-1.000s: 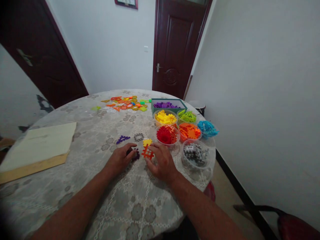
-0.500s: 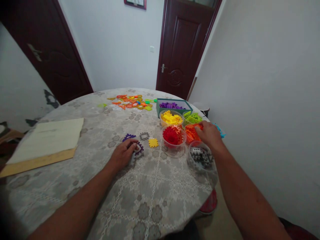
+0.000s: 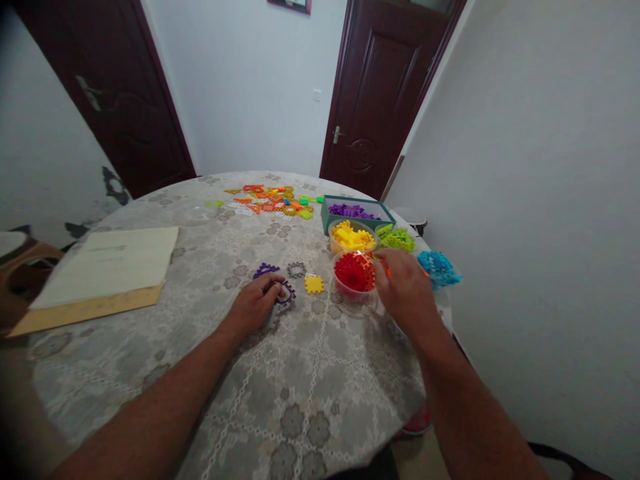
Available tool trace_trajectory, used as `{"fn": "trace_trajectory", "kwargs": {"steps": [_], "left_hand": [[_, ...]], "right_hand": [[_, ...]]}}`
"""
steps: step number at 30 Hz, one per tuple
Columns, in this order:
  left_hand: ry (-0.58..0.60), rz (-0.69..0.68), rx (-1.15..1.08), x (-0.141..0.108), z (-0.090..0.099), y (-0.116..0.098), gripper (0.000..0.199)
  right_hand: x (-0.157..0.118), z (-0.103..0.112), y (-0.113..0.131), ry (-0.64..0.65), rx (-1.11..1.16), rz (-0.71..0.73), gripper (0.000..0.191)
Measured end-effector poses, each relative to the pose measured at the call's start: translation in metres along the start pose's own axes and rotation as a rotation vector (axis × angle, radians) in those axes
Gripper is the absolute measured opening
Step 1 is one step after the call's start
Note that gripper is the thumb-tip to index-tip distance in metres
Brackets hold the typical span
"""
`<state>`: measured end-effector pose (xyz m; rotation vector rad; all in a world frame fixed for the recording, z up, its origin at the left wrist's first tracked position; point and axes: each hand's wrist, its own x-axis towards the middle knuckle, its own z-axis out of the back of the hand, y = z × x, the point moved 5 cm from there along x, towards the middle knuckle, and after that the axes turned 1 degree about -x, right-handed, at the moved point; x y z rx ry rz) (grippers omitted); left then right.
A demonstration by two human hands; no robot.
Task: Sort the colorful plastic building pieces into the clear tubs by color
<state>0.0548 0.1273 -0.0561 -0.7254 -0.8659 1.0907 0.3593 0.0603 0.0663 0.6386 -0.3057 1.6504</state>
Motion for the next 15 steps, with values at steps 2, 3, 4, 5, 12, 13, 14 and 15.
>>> {"fn": "trace_trajectory", "kwargs": {"steps": [2,3,4,5,12,13,14,15], "left_hand": [[-0.009,0.006,-0.003,0.000,0.001,0.000,0.028],[-0.016,0.012,-0.008,0.000,0.002,0.000,0.029],[-0.023,0.017,-0.014,0.000,0.003,-0.001,0.030],[-0.031,0.022,-0.019,0.000,0.004,-0.001,0.030],[-0.079,0.053,-0.044,-0.001,0.008,0.000,0.029],[-0.082,0.056,-0.048,-0.001,0.008,0.001,0.029],[-0.084,0.056,-0.051,0.000,0.008,0.001,0.029],[-0.085,0.054,-0.054,0.000,0.007,0.001,0.029]], "right_hand": [[-0.015,-0.023,0.052,0.164,0.161,0.110,0.029],[-0.022,-0.038,0.075,0.249,0.191,0.148,0.033],[-0.027,-0.055,0.092,0.324,0.170,0.150,0.041],[-0.030,-0.073,0.105,0.417,0.114,0.139,0.050],[-0.015,-0.142,0.110,0.650,-0.172,-0.034,0.056],[-0.014,-0.143,0.108,0.647,-0.170,-0.049,0.051],[-0.014,-0.142,0.107,0.636,-0.158,-0.062,0.047],[-0.015,-0.140,0.106,0.620,-0.138,-0.071,0.044]]}}
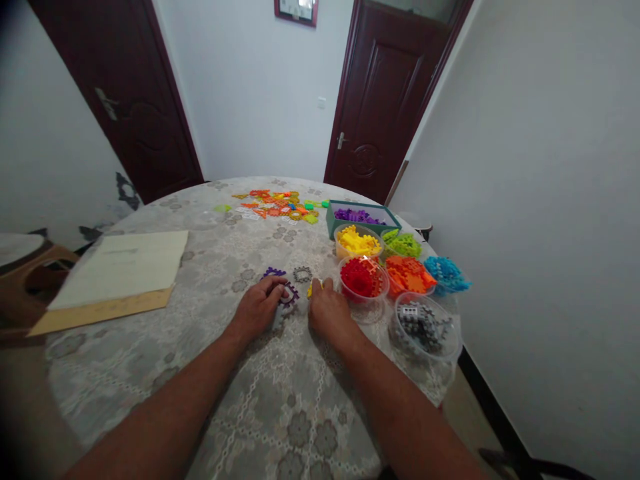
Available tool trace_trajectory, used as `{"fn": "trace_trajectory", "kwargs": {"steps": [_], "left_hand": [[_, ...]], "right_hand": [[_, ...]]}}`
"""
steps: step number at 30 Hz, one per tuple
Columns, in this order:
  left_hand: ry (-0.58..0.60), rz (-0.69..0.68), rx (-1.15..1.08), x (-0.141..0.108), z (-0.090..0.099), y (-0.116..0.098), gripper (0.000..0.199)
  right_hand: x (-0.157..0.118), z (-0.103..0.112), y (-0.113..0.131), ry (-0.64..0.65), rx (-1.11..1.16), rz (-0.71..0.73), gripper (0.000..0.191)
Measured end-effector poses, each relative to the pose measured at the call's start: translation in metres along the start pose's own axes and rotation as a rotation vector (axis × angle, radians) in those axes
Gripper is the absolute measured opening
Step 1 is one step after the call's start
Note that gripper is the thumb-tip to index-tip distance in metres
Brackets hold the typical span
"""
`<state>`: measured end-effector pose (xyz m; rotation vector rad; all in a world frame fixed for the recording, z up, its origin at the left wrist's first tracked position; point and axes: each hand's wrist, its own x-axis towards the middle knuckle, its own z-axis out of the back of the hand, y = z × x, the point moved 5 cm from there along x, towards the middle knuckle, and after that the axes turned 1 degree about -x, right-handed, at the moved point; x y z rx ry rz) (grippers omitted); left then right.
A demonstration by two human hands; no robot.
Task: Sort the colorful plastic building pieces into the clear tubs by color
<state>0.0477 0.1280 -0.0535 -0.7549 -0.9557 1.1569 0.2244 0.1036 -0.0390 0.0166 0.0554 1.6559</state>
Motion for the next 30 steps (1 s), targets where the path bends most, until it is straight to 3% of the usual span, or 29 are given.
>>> {"fn": "trace_trajectory", "kwargs": {"steps": [5,9,12,14,17,20,22,25,27,30], "left_hand": [[-0.022,-0.031,0.010,0.000,-0.001,0.000,0.029],[-0.041,-0.036,0.010,-0.001,-0.002,0.002,0.030],[-0.047,-0.035,0.017,-0.001,-0.003,0.003,0.029],[-0.043,-0.027,0.012,0.000,-0.004,0.004,0.028],[-0.035,0.007,-0.016,0.001,-0.005,0.007,0.029],[-0.031,0.021,-0.052,0.001,-0.006,0.009,0.028],[-0.032,0.017,-0.064,0.001,-0.007,0.009,0.028],[-0.029,0.012,-0.082,0.000,-0.007,0.009,0.026],[-0.026,-0.004,-0.107,0.000,-0.006,0.009,0.025],[-0.012,-0.039,-0.181,0.000,-0.005,0.007,0.025]], "right_hand": [[-0.026,0.015,0.004,0.009,0.108,0.090,0.042],[-0.034,0.059,-0.009,-0.148,0.094,0.180,0.044],[-0.010,0.096,-0.038,-0.321,0.009,0.131,0.046],[0.018,0.113,-0.062,-0.360,-0.071,0.044,0.045],[0.058,0.123,-0.092,-0.335,-0.162,-0.088,0.042],[0.076,0.126,-0.104,-0.349,-0.196,-0.163,0.038],[0.073,0.127,-0.096,-0.437,-0.164,-0.136,0.037],[0.051,0.121,-0.063,-0.554,0.029,0.031,0.035],[0.033,0.106,-0.033,-0.488,0.221,0.140,0.031],[0.011,0.073,0.006,-0.278,0.377,0.204,0.025]]}}
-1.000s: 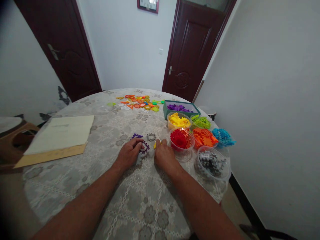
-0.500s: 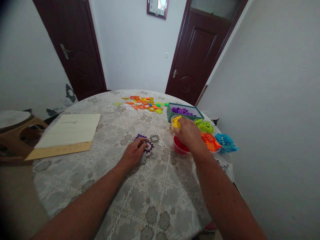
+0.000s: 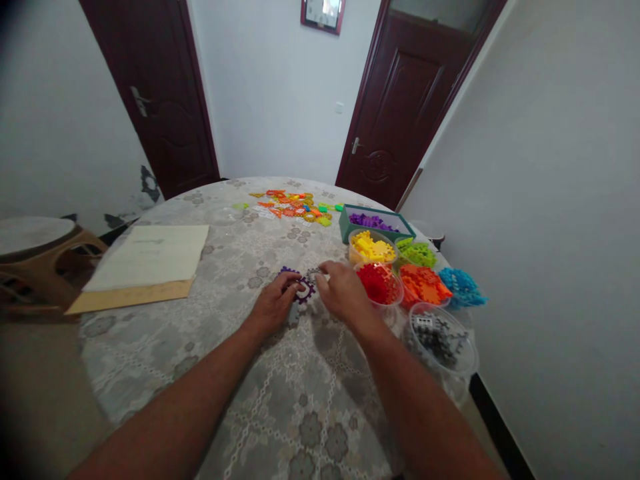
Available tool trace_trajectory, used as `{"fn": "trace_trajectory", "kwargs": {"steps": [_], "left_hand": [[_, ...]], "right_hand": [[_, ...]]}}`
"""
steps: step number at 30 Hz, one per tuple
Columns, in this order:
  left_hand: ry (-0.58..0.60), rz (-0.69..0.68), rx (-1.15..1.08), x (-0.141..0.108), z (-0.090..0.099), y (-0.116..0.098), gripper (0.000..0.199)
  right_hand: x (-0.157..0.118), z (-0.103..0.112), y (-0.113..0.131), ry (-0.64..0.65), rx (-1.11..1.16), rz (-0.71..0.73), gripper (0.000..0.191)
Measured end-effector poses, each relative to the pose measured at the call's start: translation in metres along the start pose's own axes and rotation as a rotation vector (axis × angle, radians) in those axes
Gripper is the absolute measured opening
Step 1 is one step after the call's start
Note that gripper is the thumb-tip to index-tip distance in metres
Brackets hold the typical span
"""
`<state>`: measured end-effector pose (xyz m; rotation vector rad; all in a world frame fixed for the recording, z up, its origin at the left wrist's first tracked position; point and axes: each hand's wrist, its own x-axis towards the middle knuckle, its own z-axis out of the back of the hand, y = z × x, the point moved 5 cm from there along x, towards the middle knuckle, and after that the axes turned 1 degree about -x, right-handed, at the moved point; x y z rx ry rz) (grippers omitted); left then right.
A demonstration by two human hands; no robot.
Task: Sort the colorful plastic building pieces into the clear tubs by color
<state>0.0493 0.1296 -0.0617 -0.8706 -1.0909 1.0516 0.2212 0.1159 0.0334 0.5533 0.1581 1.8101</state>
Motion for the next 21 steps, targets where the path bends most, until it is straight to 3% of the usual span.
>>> {"fn": "trace_trajectory", "kwargs": {"steps": [5,10,13,16,18,21], "left_hand": [[0.019,-0.002,-0.054,0.001,0.002,0.000,0.026],[-0.016,0.002,0.027,0.001,0.003,-0.003,0.027],[-0.014,0.019,0.047,0.000,0.003,-0.004,0.028],[-0.015,0.023,0.089,-0.001,0.004,-0.007,0.029],[-0.027,-0.007,0.130,-0.003,0.005,-0.011,0.029],[0.047,-0.053,0.199,-0.008,-0.001,-0.016,0.027]], "right_hand": [[-0.018,-0.044,0.003,0.077,0.241,-0.086,0.022],[-0.023,-0.049,-0.011,0.019,0.416,-0.211,0.021],[-0.023,-0.022,-0.003,-0.002,0.285,-0.125,0.016],[-0.007,0.019,0.004,0.023,0.089,0.016,0.013],[0.019,0.047,-0.005,0.038,0.015,0.042,0.014],[0.073,0.082,-0.042,-0.018,-0.118,-0.060,0.017]]}}
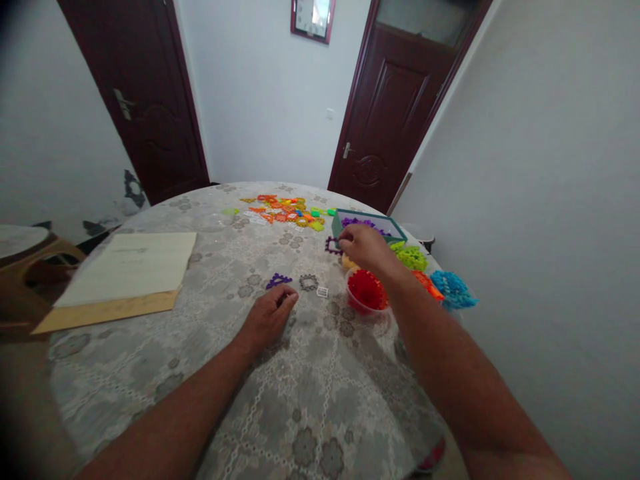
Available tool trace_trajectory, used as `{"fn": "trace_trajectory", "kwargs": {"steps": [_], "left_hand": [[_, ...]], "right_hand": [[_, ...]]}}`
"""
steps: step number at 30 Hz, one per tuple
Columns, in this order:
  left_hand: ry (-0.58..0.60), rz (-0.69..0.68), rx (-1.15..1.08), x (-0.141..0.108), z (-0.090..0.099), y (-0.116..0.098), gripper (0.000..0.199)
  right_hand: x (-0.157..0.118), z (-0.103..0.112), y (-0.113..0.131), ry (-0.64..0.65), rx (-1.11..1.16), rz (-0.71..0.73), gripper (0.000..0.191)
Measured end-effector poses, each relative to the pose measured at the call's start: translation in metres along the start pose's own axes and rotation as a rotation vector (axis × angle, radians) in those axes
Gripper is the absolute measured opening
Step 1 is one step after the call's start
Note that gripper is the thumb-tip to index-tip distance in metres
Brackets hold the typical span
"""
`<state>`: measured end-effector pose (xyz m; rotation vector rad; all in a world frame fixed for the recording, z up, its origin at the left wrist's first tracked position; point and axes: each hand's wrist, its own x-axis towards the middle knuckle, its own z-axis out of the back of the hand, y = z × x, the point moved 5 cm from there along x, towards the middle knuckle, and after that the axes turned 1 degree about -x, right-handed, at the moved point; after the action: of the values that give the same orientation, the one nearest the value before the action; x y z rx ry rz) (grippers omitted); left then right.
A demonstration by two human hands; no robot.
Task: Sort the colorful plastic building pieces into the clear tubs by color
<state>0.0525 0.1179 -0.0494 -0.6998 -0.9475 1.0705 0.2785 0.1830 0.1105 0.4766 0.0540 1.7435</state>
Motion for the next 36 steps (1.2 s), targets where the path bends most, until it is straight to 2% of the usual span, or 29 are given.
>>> {"fn": "trace_trajectory", "kwargs": {"steps": [3,5,8,10,11,15,16,19,22,25,30,33,36], "left_hand": [[0.153,-0.045,0.082,-0.005,-0.011,-0.004,0.024],[0.193,-0.072,0.127,-0.008,-0.016,-0.005,0.023],[0.186,-0.101,0.168,-0.009,-0.018,-0.005,0.021],[0.182,-0.118,0.185,-0.009,-0.020,-0.005,0.021],[0.179,-0.122,0.191,-0.009,-0.020,-0.005,0.022],[0.166,-0.119,0.179,-0.009,-0.021,-0.004,0.020],[0.162,-0.118,0.167,-0.008,-0.021,-0.003,0.020],[0.156,-0.127,0.141,-0.007,-0.022,0.001,0.019],[0.162,-0.136,0.152,-0.004,-0.024,0.007,0.023],[0.184,-0.131,0.166,-0.003,-0.026,0.010,0.023],[0.190,-0.109,0.172,-0.004,-0.024,0.005,0.020],[0.179,-0.108,0.110,-0.004,-0.021,0.001,0.021],[0.080,-0.052,-0.010,-0.001,-0.011,0.003,0.026]], "right_hand": [[0.052,0.023,-0.044,-0.231,-0.180,-0.147,0.024],[0.074,0.029,-0.064,-0.345,-0.238,-0.205,0.032],[0.085,0.022,-0.061,-0.398,-0.268,-0.159,0.040],[0.082,0.003,-0.037,-0.324,-0.251,-0.061,0.038],[0.078,-0.011,-0.019,-0.245,-0.230,-0.001,0.036],[0.045,-0.091,0.057,0.237,-0.156,0.260,0.033],[0.036,-0.111,0.072,0.321,-0.169,0.287,0.036],[0.019,-0.155,0.098,0.433,-0.233,0.332,0.053],[0.014,-0.178,0.105,0.487,-0.266,0.354,0.052],[0.014,-0.182,0.103,0.502,-0.271,0.348,0.040],[0.015,-0.173,0.097,0.502,-0.233,0.351,0.032],[0.021,-0.157,0.090,0.510,-0.197,0.347,0.021],[0.040,-0.129,0.071,0.470,-0.179,0.299,0.017]]}}
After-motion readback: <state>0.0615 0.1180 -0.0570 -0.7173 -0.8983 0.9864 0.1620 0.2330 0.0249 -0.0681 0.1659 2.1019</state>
